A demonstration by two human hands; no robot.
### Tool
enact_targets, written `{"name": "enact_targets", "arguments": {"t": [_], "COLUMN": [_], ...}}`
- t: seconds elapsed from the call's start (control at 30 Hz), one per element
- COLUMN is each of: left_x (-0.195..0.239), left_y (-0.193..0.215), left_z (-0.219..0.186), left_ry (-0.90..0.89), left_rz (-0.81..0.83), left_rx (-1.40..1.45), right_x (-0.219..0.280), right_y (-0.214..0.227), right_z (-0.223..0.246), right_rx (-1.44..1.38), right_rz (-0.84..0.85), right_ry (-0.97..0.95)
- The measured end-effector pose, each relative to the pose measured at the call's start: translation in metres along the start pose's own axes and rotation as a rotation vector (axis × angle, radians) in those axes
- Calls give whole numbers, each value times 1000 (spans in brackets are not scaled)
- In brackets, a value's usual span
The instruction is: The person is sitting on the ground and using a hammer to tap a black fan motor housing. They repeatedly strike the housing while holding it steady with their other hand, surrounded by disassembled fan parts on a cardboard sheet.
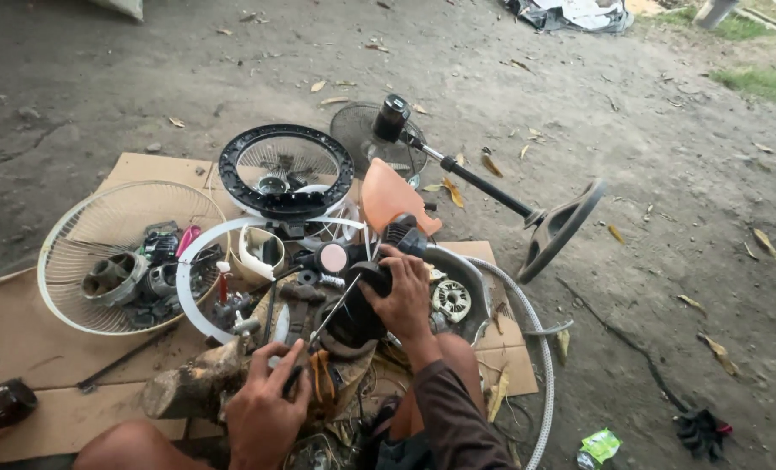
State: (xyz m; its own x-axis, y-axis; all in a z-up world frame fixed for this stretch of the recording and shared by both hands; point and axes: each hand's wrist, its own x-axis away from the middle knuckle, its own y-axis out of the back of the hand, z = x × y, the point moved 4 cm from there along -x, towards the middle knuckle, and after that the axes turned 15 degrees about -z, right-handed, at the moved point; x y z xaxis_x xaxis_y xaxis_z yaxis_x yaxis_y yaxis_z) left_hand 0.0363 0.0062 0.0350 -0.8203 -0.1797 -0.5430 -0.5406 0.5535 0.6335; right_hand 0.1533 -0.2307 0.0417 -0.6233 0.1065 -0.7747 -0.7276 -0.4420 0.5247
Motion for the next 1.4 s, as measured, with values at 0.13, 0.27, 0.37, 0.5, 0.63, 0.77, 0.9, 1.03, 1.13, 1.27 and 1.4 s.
{"name": "enact_targets", "arguments": {"t": [0.13, 0.27, 0.37, 0.5, 0.63, 0.77, 0.9, 1.03, 1.13, 1.27, 1.4], "left_x": [7, 8, 13, 7, 1, 10, 10, 3, 0, 5, -19], "left_y": [-8, -5, -2, 21, 26, -4, -1, 16, 14, -7, 21], "left_z": [7, -2, -4, -11, -13, 12, 16, 5, 13, 24, -6], "left_ry": [-73, -142, -132, -21, 61, 4, 36, -20, 120, -14, -171], "left_rz": [43, -45, -136, -338, -307, -109, -177, -246, -222, -129, -125], "left_rx": [-4, 118, 174, 285, 281, 300, 337, 332, 261, 283, 277], "right_x": [-8, -18, -16, -11, -15, -21, -17, -12, -10, -10, -11], "right_y": [7, 20, 21, 14, 15, 14, 11, 11, 11, 12, 3], "right_z": [9, 28, 31, 23, 37, 36, 37, 38, 34, 32, 29], "right_rx": [44, 37, 37, 10, -14, -19, -10, -24, -12, 2, 20], "right_rz": [30, -18, -49, -95, -115, -135, -121, -124, -139, -161, -205], "right_ry": [-34, 19, -8, -23, 13, -19, -12, -26, -27, -42, -56]}}
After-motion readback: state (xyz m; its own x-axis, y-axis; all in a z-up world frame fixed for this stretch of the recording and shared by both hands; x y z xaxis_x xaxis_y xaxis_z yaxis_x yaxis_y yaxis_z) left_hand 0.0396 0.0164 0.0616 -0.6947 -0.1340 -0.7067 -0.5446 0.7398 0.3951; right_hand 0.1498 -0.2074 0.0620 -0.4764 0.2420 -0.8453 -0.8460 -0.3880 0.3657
